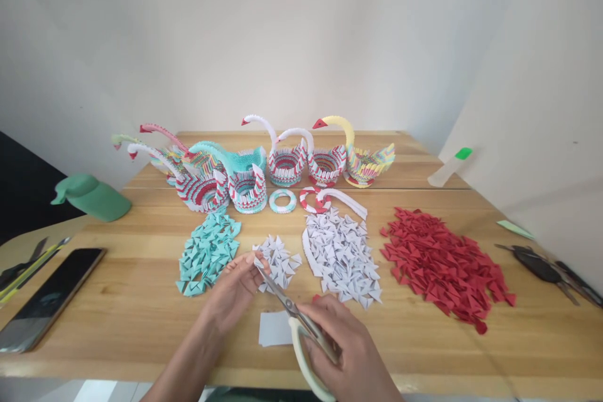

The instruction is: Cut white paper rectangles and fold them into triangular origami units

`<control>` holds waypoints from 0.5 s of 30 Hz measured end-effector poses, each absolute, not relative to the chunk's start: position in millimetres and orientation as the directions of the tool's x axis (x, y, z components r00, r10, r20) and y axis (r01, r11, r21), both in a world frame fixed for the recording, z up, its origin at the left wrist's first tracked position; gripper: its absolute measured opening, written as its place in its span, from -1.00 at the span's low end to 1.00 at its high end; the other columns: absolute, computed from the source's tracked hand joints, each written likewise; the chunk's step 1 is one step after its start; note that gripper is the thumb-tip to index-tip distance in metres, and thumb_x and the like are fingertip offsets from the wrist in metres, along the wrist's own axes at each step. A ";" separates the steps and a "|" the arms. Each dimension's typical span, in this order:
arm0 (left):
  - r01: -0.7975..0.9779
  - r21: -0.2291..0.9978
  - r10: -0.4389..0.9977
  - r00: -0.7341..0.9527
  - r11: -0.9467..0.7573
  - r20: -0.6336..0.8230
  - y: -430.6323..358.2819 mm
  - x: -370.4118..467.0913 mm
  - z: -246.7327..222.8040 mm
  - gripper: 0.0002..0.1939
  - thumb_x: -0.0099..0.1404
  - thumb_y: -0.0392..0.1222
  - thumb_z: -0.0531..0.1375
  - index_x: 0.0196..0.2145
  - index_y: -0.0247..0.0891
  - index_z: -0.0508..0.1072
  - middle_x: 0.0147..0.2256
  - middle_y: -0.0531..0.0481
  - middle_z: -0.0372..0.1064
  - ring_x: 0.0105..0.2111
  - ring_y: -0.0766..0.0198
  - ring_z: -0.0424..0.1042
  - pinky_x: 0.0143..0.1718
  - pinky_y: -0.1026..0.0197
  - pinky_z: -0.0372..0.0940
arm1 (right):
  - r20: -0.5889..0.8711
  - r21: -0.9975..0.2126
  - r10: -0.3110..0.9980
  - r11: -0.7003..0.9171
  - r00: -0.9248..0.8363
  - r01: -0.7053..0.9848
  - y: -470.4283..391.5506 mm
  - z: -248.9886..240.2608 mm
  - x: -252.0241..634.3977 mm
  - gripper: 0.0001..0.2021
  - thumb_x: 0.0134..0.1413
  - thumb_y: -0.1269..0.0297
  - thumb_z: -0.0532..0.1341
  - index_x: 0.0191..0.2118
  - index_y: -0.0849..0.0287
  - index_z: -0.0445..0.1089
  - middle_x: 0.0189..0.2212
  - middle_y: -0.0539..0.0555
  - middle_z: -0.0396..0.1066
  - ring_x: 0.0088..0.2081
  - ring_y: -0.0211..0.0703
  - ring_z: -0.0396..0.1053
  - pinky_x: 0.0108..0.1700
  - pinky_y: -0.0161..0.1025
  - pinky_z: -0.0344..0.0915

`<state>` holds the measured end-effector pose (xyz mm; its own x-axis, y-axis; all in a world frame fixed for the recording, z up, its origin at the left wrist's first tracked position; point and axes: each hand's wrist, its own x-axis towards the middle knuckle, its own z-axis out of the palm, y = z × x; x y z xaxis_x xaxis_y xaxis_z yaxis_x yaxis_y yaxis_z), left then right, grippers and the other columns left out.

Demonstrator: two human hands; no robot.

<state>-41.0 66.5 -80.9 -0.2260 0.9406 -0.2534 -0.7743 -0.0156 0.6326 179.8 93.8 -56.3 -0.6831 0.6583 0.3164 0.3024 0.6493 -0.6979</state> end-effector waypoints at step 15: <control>-0.678 0.735 0.933 -0.271 -0.012 -0.235 66.6 -36.8 -78.7 -0.70 -0.04 -0.06 0.47 -0.43 -0.34 0.61 -0.48 -0.07 0.54 -0.44 0.27 0.44 -0.33 0.26 0.32 | 0.373 -0.602 0.619 0.728 -0.691 0.327 92.5 -61.2 174.4 -0.61 0.10 0.50 0.15 0.05 0.11 0.35 -0.22 0.12 0.45 -0.21 -0.16 0.47 -0.16 -0.33 0.43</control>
